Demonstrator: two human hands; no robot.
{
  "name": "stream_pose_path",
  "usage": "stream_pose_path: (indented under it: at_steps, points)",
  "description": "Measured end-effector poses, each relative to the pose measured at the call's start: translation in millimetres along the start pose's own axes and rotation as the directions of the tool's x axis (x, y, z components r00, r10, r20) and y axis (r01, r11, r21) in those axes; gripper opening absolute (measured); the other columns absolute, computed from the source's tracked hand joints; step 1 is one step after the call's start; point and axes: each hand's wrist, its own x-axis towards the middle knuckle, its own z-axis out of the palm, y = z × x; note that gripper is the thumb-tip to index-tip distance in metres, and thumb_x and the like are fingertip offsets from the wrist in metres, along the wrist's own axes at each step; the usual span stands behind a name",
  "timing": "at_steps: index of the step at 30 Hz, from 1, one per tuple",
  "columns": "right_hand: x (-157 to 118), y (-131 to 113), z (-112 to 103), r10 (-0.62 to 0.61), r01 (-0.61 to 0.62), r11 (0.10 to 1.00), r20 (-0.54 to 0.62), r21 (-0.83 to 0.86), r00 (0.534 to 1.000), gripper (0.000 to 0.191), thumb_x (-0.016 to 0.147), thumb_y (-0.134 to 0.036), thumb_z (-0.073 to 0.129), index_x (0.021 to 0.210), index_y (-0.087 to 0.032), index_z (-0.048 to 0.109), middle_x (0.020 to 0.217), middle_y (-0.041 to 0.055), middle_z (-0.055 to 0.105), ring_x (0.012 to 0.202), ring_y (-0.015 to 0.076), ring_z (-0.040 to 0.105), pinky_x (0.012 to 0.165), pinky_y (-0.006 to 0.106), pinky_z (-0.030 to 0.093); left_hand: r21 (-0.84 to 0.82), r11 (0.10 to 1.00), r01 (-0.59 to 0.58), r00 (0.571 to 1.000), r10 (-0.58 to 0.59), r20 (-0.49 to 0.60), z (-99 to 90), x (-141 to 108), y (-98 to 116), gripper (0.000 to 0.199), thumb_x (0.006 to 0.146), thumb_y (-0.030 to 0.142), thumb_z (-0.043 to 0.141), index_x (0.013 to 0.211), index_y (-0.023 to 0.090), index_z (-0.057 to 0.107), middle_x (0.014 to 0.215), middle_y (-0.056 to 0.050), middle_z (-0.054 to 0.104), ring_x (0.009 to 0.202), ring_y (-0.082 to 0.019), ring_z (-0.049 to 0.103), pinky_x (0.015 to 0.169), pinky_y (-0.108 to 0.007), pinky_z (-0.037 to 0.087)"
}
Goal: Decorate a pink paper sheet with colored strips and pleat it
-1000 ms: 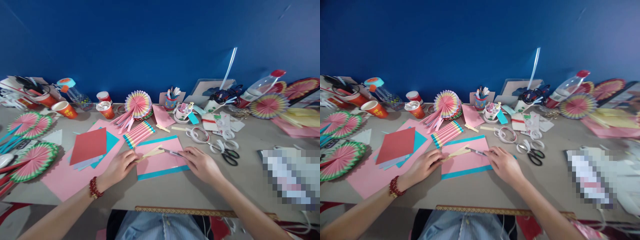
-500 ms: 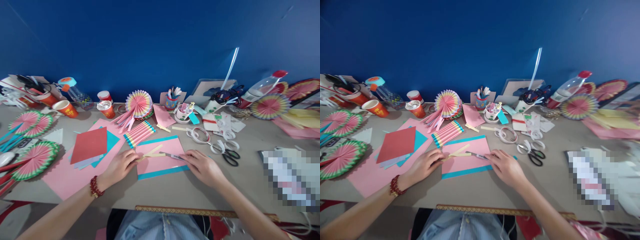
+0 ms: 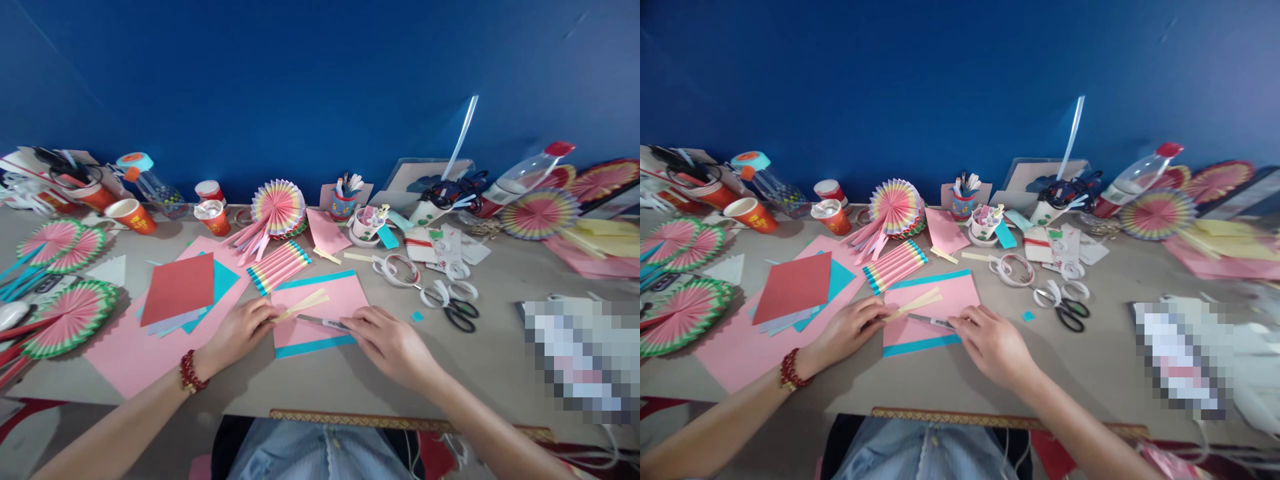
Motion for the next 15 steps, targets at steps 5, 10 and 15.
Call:
stream_pose_path:
  at_steps: [5,10,15]
  points:
    - [11,-8,17,0.027,-0.021,0.995,0.060,-0.098,0.998,0.035,0.096,-0.013,0.043,0.122,-0.021,0.064,0.101,0.0100,0.065,0.093,0.0220,0.060,0.079,0.033,0.052,-0.009,1.000,-0.005,1.000,0.005,0.002,-2.2,1,2,0.023,0.102,0.028,0.043,0.116,0.022,0.061,0.113,-0.006,0.064,0.105,-0.020,0.063,0.088,-0.033,0.054]
    - [21,-12,23,0.002,0.004,0.996,0.066,-0.087,0.998,0.033,0.096,-0.013,0.044,0.121,-0.021,0.064,0.099,0.0096,0.065,0.091,0.0209,0.059,0.079,0.031,0.051,-0.021,1.000,0.009,1.000,-0.008,0.021,-2.9,0,3,0.023,0.103,0.028,0.041,0.114,0.022,0.060,0.111,-0.006,0.063,0.103,-0.020,0.063,0.089,-0.033,0.052]
    - [26,-19,28,-0.035,0.043,0.996,0.099,-0.075,0.994,0.030,0.096,-0.013,0.046,0.119,-0.021,0.065,0.100,0.0085,0.065,0.090,0.0197,0.059,0.079,0.030,0.050,-0.014,0.999,0.030,0.999,-0.030,0.027,1.9,-2,1,0.024,0.103,0.026,0.040,0.121,0.022,0.056,0.116,-0.008,0.061,0.108,-0.022,0.059,0.093,-0.036,0.049]
